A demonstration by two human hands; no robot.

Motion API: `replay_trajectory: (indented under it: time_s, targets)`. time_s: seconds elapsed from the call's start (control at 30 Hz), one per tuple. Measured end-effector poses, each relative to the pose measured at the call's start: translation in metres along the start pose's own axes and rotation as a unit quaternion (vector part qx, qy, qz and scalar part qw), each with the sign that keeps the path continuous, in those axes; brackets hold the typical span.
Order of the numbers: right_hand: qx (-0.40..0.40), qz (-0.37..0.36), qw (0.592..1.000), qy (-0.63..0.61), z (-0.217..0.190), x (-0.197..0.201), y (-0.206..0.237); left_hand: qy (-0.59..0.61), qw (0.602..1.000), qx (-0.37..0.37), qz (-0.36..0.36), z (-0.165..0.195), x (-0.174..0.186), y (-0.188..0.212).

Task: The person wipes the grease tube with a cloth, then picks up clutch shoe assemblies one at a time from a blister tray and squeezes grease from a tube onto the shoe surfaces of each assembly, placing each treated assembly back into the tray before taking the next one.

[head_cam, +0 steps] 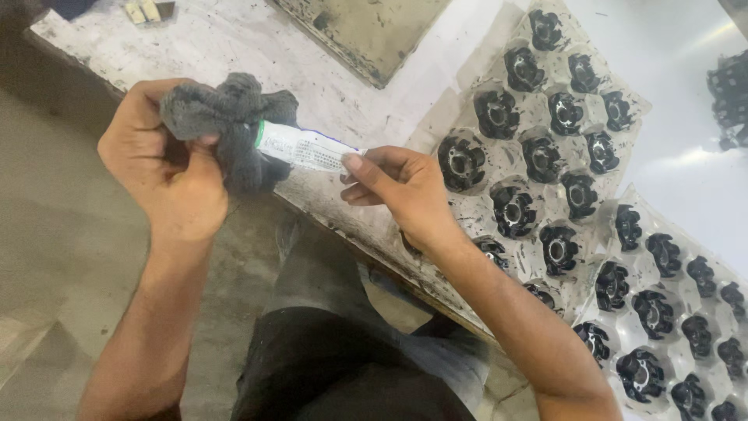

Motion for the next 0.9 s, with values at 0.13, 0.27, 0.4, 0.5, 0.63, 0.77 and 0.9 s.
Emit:
replay_trajectory:
  time_s: [0.13, 0.27, 0.4, 0.5, 0.63, 0.77, 0.9]
  targets:
    - [0.079, 0.0, 0.997, 0.01, -0.003, 0.005, 0.001, 0.02, 0.998, -0.057, -0.009, 0.016, -0.004, 0.0]
    - [0.108, 0.015, 0.992, 0.06, -0.002, 0.002, 0.007, -0.05, 0.995, -0.09, -0.007, 0.031, -0.003, 0.007]
    - [0.109, 0.032, 0.992, 0.052, 0.002, -0.006, 0.009, -0.066, 0.992, -0.107, 0.0, 0.035, -0.001, 0.008]
    - [0.154, 0.024, 0.987, 0.049, 0.001, -0.006, 0.016, -0.025, 0.989, -0.143, -0.023, 0.03, -0.001, -0.005]
    - [0.167, 0.021, 0.983, 0.075, -0.001, -0.004, 0.037, 0.041, 0.994, -0.047, -0.086, 0.023, 0.009, -0.013]
    - [0.086, -0.073, 0.994, -0.015, -0.001, -0.011, 0.053, 0.004, 0.991, -0.042, -0.126, 0.038, 0.007, -0.016]
    - [0.045, -0.088, 0.995, -0.032, -0.001, -0.018, 0.059, 0.036, 0.984, -0.021, -0.174, 0.057, -0.007, -0.026]
Point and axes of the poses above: each hand's wrist, its own y-axis away from the middle knuckle, its own x-axis out of the back of the hand, z = x × y, the point moved 5 cm from there along -y, towards the middle knuckle, and after that the axes turned 15 degrees about -y, right-handed, at the moved point
